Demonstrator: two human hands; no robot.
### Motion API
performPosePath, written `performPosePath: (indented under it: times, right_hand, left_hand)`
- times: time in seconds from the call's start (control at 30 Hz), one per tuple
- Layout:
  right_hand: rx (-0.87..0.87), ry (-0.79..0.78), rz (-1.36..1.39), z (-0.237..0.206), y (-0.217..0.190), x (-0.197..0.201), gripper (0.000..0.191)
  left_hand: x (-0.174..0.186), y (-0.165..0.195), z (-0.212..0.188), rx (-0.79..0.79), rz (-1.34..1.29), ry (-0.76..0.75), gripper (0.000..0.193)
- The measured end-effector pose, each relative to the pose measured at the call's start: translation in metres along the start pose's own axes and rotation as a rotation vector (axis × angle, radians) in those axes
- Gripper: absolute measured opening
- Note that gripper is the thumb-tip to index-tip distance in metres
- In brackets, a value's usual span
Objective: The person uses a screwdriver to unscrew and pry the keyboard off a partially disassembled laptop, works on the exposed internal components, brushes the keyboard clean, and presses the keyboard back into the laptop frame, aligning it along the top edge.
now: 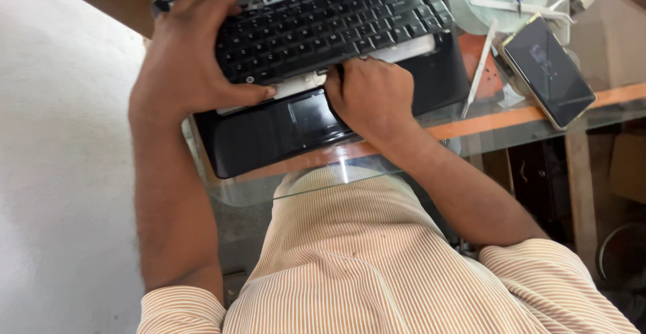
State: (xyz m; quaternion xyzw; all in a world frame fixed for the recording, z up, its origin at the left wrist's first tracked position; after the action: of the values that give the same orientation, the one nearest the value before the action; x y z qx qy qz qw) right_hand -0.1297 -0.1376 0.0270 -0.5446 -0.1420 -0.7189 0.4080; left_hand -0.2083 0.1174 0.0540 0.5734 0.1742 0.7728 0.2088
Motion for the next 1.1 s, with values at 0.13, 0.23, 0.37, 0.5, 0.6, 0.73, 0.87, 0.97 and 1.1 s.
performPosePath:
  times: [0.13,0.23,0.37,0.5,0.6,0.73,0.87,0.97,1.1]
  right_hand:
    - [-0.046,-0.027,-0.021,0.002,-0.001,-0.004,0.03]
    - [-0.026,-0.003,0.039,-0.003,0.001,-0.001,0.029]
    - [0.055,0.075,0.204,-0.014,0.009,0.01,0.019]
    - [-0.019,0.04,0.241,-0.01,0.025,0.014,0.017]
    - [-0.176,-0.068,0.198,-0.007,0.03,0.009,0.03]
    - [-0.09,0.041,0.072,-0.012,0.022,0.0,0.029]
    - [0.09,0.192,0.006,-0.013,0.018,-0.006,0.018]
    - [0.106,0.134,-0.017,-0.008,0.021,-0.013,0.019]
    - [0.12,0.103,-0.014,-0.008,0.027,-0.023,0.018]
  left_hand:
    - [0.0,-0.001,-0.003,-0.066,-0.012,0.013,0.111]
    - [0.001,0.001,-0.004,-0.06,-0.054,-0.009,0.108]
    - [0.0,-0.002,-0.006,-0.044,-0.088,-0.012,0.107]
    - [-0.006,-0.011,-0.007,-0.036,-0.047,0.007,0.111]
    - [-0.012,-0.017,-0.009,-0.025,-0.05,0.016,0.114]
    - [-0.017,-0.021,-0.009,-0.01,-0.004,0.022,0.11]
    - [-0.019,-0.025,-0.013,-0.022,-0.082,0.022,0.097]
    - [-0.022,-0.028,-0.015,0.009,-0.079,0.013,0.096]
    - [-0.025,-0.032,-0.015,0.016,-0.037,0.015,0.097]
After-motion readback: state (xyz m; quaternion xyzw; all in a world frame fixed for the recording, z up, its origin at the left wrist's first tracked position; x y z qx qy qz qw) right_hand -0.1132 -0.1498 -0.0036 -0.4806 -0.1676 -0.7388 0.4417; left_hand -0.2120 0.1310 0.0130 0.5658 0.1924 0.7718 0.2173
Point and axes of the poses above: each hand's wrist, its own z-axis towards the middle knuckle, its own x-axis out of the back of the hand, y = z × x, the point moved 1 cm from there along z, towards the middle knuckle, and after that the axes turned 3 degrees about x, right-handed, at the moved point
